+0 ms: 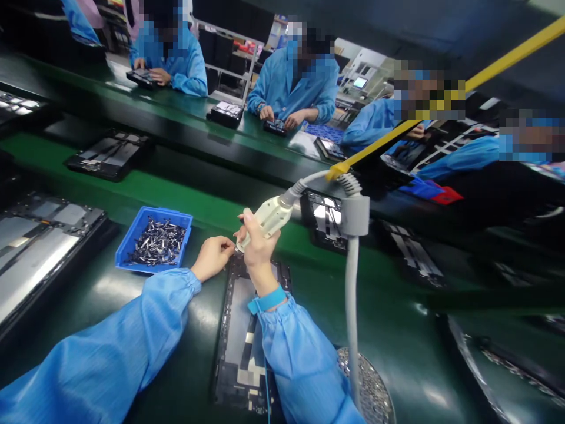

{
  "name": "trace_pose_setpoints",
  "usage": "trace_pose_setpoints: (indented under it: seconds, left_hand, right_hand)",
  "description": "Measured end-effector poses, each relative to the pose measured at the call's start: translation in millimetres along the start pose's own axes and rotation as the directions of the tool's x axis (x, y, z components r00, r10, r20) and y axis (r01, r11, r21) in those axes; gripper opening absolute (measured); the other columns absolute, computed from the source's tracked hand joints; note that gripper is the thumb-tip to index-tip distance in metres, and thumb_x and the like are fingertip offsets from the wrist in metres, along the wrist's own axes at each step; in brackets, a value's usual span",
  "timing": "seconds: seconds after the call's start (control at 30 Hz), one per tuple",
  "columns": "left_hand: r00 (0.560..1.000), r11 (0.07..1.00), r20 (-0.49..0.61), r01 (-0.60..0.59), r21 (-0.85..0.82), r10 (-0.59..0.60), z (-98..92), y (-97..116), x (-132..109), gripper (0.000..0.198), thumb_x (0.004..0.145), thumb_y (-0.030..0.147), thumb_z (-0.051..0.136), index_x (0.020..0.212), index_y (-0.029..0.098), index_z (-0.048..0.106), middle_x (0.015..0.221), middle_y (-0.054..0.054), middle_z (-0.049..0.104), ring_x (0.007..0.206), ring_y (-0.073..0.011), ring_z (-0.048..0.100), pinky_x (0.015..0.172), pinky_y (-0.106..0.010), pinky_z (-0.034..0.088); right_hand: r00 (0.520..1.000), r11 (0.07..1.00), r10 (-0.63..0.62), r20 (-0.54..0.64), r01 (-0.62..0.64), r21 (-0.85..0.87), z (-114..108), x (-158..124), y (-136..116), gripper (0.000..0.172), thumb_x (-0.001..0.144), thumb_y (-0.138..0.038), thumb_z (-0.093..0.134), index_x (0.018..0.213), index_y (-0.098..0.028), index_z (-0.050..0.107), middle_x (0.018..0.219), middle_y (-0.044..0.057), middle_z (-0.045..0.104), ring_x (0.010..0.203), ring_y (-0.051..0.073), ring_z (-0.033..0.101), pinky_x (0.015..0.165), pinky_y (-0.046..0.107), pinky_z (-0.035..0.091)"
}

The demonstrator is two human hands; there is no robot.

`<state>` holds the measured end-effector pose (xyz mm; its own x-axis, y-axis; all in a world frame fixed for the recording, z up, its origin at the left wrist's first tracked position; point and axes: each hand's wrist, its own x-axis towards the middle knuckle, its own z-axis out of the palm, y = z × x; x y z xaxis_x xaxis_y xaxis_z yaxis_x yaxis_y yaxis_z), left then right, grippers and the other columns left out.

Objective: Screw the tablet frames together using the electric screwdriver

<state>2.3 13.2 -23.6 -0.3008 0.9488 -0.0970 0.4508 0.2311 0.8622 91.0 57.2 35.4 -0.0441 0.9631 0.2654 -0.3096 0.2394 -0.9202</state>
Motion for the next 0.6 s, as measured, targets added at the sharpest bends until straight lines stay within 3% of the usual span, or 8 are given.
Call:
trace_pose_setpoints:
  seconds: [0.27, 0.43, 0.5, 0.6]
  left_hand:
    - [1.0, 1.0, -0.016, -0.022, 0.016, 0.023, -1.6, -2, 2, 0.016, 0.086, 0.012, 0.065, 0.08, 0.017, 0.078, 0.088, -0.006, 0.078, 0.08, -0.0201, 0.069, 0.077, -0.027, 0.049]
    - [0.998, 0.997, -0.03, -0.057, 0.061, 0.059, -1.8, -5, 4, 0.015, 0.085, 0.012, 0.065, 0.076, 0.016, 0.075, 0.079, -0.004, 0.075, 0.072, -0.0172, 0.067, 0.072, -0.025, 0.049]
    - [0.996, 0.993, -0.041, -0.074, 0.09, 0.078, -4.0, -6, 6, 0.016, 0.086, 0.013, 0.063, 0.076, 0.015, 0.075, 0.072, -0.003, 0.073, 0.068, -0.0161, 0.066, 0.069, -0.024, 0.05]
    - [0.989, 0.982, -0.067, -0.12, 0.145, 0.131, -12.1, -3, 10, 0.016, 0.088, 0.015, 0.062, 0.078, 0.014, 0.074, 0.072, -0.003, 0.072, 0.065, -0.016, 0.067, 0.069, -0.026, 0.055]
  right_hand:
    - [1.0, 0.998, -0.014, 0.021, 0.015, -0.053, 5, -3, 3, 0.039, 0.078, -0.049, 0.081, 0.059, -0.021, 0.061, 0.043, -0.005, 0.053, 0.039, 0.013, 0.051, 0.048, 0.027, 0.048]
    - [0.999, 1.0, 0.015, -0.05, -0.014, 0.013, 10, -2, 3, 0.042, 0.071, -0.052, 0.082, 0.056, -0.021, 0.059, 0.039, -0.005, 0.049, 0.035, 0.012, 0.047, 0.044, 0.028, 0.046]
    - [0.997, 0.996, 0.012, -0.075, -0.005, 0.084, 10, -2, -11, 0.042, 0.069, -0.053, 0.083, 0.057, -0.021, 0.059, 0.039, -0.005, 0.049, 0.035, 0.012, 0.047, 0.043, 0.028, 0.046]
    - [0.994, 0.969, -0.061, -0.092, 0.081, 0.234, -2, -7, -52, 0.041, 0.071, -0.058, 0.08, 0.065, -0.02, 0.066, 0.038, -0.007, 0.045, 0.034, 0.011, 0.043, 0.043, 0.028, 0.045]
